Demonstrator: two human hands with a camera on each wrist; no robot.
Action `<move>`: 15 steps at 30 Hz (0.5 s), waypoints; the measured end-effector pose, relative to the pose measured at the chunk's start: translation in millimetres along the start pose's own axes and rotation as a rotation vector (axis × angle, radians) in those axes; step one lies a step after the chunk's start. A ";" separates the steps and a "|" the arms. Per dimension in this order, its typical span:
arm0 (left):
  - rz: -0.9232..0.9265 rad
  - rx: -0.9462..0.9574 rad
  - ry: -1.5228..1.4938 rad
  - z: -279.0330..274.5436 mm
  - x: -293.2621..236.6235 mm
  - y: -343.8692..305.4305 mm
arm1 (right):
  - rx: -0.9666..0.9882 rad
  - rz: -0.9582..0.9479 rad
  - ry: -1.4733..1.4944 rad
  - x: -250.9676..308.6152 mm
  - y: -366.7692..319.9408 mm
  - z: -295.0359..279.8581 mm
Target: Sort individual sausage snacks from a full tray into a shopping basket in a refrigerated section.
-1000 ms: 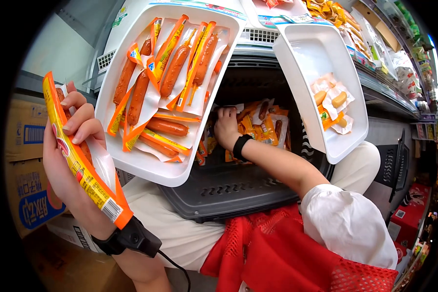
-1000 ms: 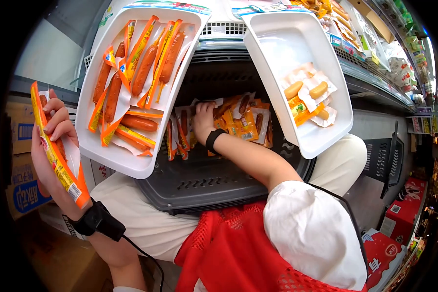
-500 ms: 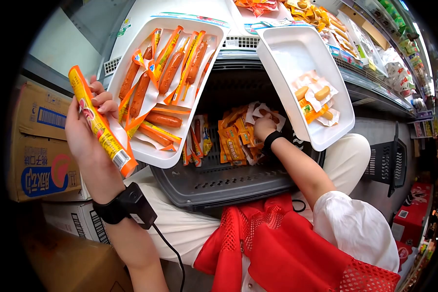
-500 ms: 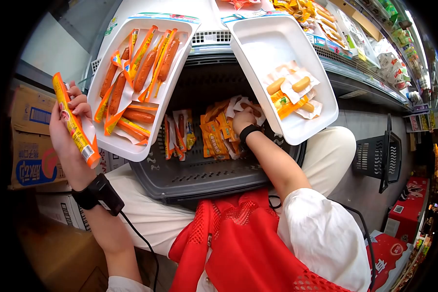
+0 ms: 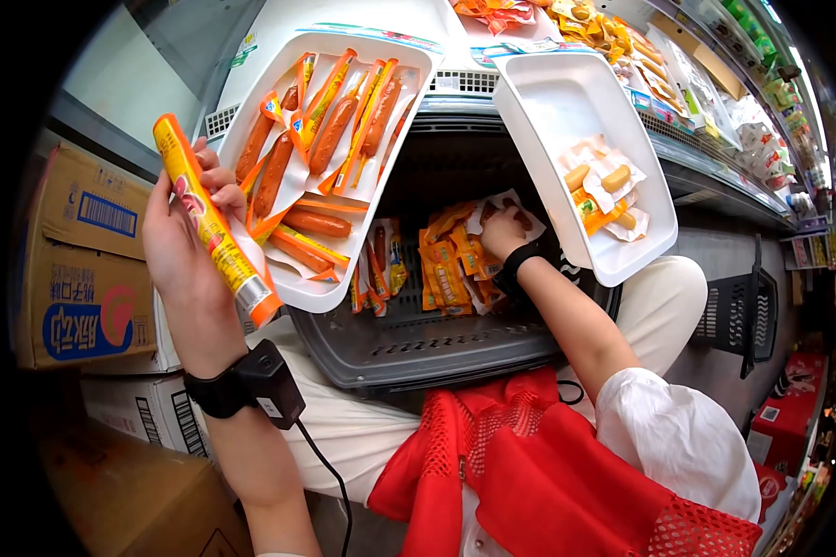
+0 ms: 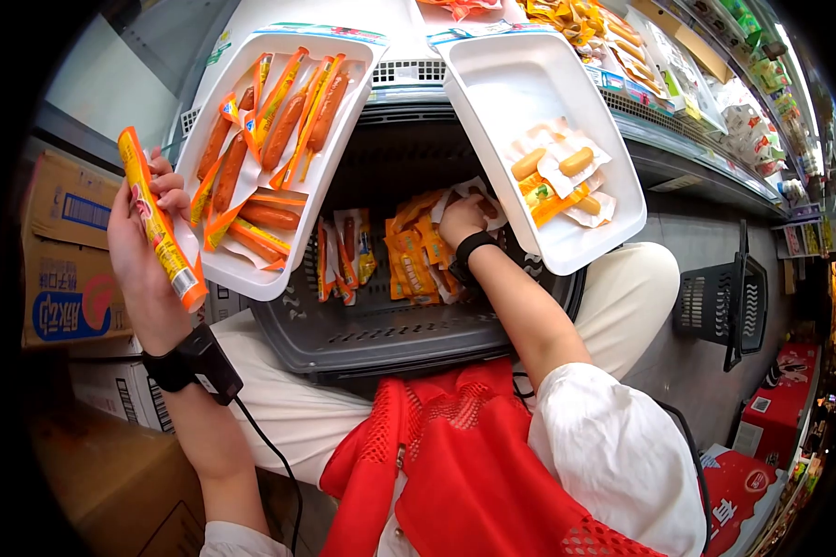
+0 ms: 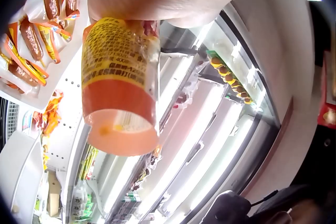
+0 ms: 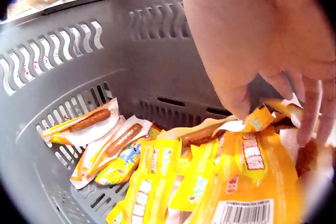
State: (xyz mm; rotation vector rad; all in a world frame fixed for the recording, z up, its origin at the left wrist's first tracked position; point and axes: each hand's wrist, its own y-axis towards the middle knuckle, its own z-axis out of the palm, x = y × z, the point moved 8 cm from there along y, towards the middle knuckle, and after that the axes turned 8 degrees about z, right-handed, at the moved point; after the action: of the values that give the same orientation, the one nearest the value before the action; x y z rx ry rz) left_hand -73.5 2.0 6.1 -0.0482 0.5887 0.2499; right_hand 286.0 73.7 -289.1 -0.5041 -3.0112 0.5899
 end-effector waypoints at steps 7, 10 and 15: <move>0.021 0.093 0.571 31.1 21.3 -9.2 | 0.450 -0.551 0.020 78.1 -93.3 -62.6; 0.036 0.181 0.650 42.8 44.9 -14.3 | 0.771 -0.764 0.352 96.0 -168.9 -114.5; -0.154 0.341 0.642 52.7 90.4 -29.5 | 0.834 -1.060 1.119 103.9 -213.5 -172.0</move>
State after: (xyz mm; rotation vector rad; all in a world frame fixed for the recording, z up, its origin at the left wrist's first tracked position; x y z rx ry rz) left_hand 35.0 -0.6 -1.1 0.1624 1.2533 -0.0265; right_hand 137.8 -17.7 -53.2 0.5922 -1.4132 0.8886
